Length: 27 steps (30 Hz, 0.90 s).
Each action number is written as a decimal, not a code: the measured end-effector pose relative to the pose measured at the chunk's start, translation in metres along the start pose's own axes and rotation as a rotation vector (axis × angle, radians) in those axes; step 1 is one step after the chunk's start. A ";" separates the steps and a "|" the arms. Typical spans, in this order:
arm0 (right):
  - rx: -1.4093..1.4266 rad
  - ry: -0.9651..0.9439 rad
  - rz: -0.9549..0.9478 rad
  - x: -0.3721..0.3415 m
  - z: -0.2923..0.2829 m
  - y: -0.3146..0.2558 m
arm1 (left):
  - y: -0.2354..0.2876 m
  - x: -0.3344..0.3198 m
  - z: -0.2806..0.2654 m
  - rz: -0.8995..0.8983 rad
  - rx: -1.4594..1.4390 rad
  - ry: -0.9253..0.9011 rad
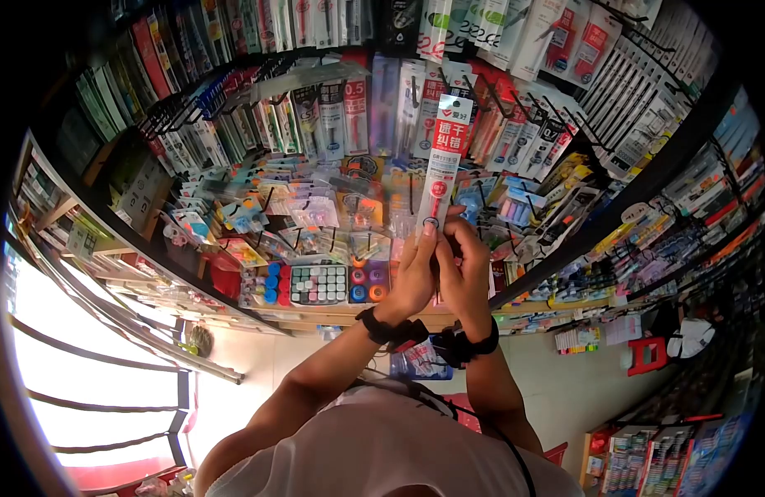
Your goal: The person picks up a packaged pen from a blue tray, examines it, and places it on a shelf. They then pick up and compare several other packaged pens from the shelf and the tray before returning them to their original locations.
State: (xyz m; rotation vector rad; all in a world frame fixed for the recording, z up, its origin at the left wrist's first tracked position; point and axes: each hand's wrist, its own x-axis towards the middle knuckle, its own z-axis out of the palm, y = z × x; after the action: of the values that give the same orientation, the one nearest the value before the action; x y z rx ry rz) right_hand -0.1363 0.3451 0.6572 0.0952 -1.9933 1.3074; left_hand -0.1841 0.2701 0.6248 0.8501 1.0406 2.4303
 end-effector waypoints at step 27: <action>-0.289 0.095 -0.076 0.094 0.006 0.064 | -0.012 -0.049 -0.033 -0.195 0.073 0.041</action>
State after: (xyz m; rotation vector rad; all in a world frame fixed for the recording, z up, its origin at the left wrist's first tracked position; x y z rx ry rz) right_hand -0.2355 0.4013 0.6645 -0.0283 -2.0534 0.9475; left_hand -0.1678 0.2347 0.5790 0.6890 1.1749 2.2671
